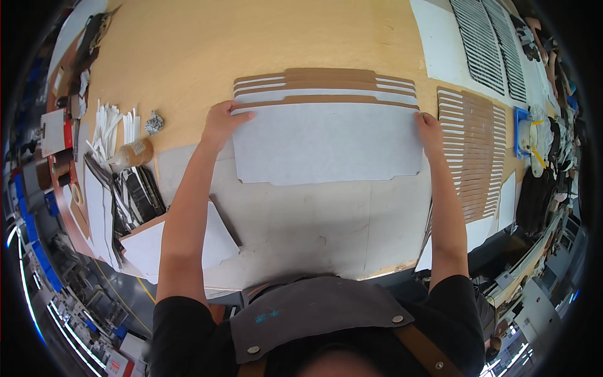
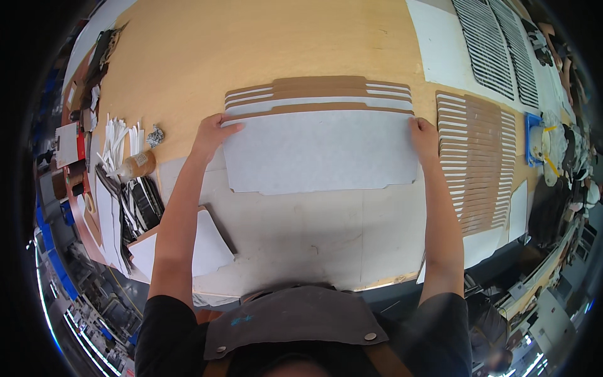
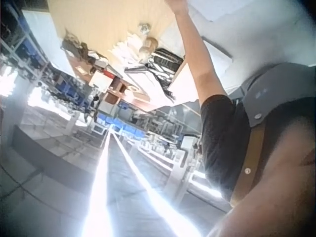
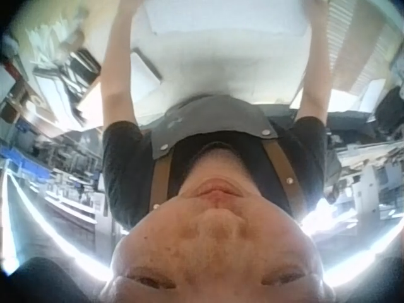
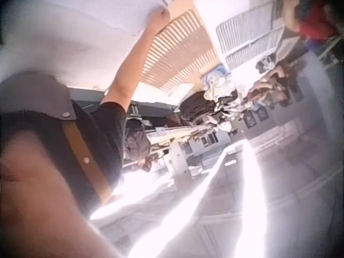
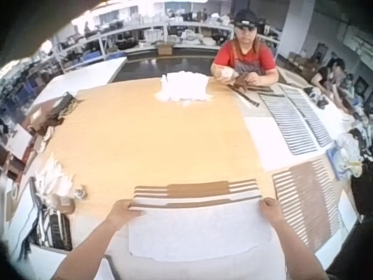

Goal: The recorder is aligning and stacking precut leather or fabric panels at a workshop table.

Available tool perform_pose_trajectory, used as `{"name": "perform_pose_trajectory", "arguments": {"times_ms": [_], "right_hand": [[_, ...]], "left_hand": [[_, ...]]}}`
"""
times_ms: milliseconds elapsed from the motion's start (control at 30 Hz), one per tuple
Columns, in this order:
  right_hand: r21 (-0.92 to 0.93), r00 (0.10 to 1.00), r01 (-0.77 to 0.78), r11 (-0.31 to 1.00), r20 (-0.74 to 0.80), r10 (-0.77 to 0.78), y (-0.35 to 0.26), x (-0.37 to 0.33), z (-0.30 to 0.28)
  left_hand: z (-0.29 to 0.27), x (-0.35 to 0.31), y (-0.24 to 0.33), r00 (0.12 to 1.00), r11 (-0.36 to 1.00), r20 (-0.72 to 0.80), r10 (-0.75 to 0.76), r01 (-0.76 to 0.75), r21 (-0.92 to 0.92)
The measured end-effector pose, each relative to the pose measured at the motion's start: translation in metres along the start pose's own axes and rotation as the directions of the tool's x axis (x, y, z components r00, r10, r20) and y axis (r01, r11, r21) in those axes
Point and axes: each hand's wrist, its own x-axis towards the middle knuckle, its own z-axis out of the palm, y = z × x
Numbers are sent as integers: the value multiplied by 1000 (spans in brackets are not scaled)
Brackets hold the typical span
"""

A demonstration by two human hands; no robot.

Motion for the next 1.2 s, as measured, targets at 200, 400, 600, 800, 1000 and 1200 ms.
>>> {"name": "perform_pose_trajectory", "arguments": {"times_ms": [200, 400, 600, 800, 1000, 1200], "right_hand": [[-131, 995, 101, 986, 26, -99, -9, -2, -1], [-130, 997, 75, 989, -14, -77, -9, 12, 2], [-379, 995, 76, 922, -35, -97, -18, 12, 6], [-352, 997, 24, 936, -63, -49, -16, 16, 5], [-468, 990, 91, 879, -55, -132, -19, 14, 4], [-384, 997, 68, 921, 65, -46, -24, 6, -7]], "left_hand": [[-9, -1, -16, 999, 999, -5, -49, 49, -4], [0, 11, -8, 990, 991, -137, -20, 38, 128], [2, 12, -12, 981, 968, -196, 11, 39, 248], [2, 17, -19, 990, 975, -141, -4, 35, 218], [5, 9, 3, 989, 951, -148, -16, 61, 303], [-8, 0, -15, 991, 979, -104, -88, 105, 173]]}}
